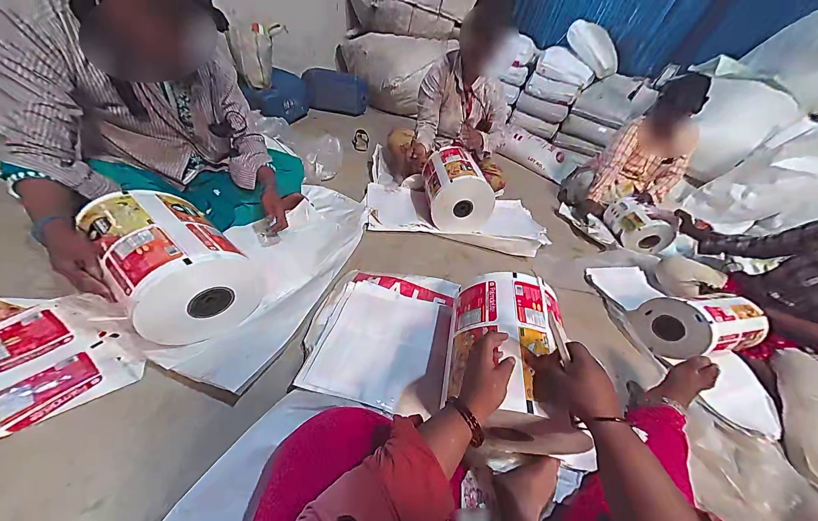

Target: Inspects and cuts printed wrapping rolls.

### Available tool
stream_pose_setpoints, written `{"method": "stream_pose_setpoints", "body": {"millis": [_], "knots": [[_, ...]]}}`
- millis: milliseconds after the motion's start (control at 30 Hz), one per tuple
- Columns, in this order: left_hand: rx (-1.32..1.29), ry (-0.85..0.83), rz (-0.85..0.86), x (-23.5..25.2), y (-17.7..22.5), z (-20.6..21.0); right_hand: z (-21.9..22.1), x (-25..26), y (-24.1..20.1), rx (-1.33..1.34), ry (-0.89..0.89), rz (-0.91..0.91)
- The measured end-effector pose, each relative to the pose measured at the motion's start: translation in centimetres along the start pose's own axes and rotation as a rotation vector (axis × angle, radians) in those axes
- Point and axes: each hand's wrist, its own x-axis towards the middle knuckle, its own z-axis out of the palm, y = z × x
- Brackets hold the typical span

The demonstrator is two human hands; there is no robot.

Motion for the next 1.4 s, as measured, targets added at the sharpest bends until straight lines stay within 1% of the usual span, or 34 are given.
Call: {"method": "stream_pose_setpoints", "body": {"millis": [100, 200, 300, 433, 567, 667, 767, 833, 1000, 1100, 1167, 1200, 1267, 1333, 1400], "knots": [[0.004, -0.005, 0.020, 0.1, -0.1, -0.1, -0.1, 0.1, -0.7, -0.054, -0.044, 0.005], [0.076, -0.024, 0.097, 0.1, -0.2, -0.1, -0.6, -0.3, -0.8, -0.159, -0.100, 0.041], [0.143, -0.034, 0.134, -0.1, -0.2, -0.1, -0.8, -1.0, -0.3, -0.212, -0.099, 0.030], [0.224, -0.064, 0.112, -0.2, 0.3, -0.1, -0.7, -1.9, -0.1, -0.169, -0.047, 0.031], [0.257, -0.087, 0.112, -0.5, 0.5, -0.2, -0.2, -1.6, 0.5, -0.004, -0.035, 0.026], [0.314, -0.123, 0.130, -0.8, 0.6, -0.2, 0.0, -1.6, 1.0, 0.048, 0.007, -0.050], [0.318, -0.129, 0.139, -0.8, 0.5, -0.1, -0.3, -2.0, 0.5, -0.021, 0.033, -0.147], [0.311, -0.130, 0.124, -0.8, 0.3, -0.1, -0.5, -2.0, 0.2, -0.027, -0.001, -0.132], [0.325, -0.142, 0.149, -0.7, 0.4, -0.3, -1.2, -1.7, 0.6, 0.002, -0.110, -0.009], [0.364, -0.160, 0.178, -0.8, 0.4, -0.3, -1.7, -2.4, 0.7, -0.015, -0.151, 0.000], [0.391, -0.177, 0.203, -0.9, 0.4, -0.2, -2.2, -3.0, 0.8, 0.007, -0.209, 0.022], [0.411, -0.192, 0.219, -0.9, 0.3, -0.2, -2.3, -3.4, 1.1, 0.058, -0.248, 0.022], [0.472, -0.232, 0.269, -1.0, 0.5, -0.1, -2.2, -4.6, 1.3, 0.260, -0.295, 0.019], [0.534, -0.259, 0.332, -1.2, 0.5, 0.1, -1.9, -5.4, 1.5, 0.361, -0.228, 0.015], [0.624, -0.304, 0.368, -1.4, 0.5, 0.6, -1.5, -5.4, 2.0, 0.340, -0.113, 0.027]]}}
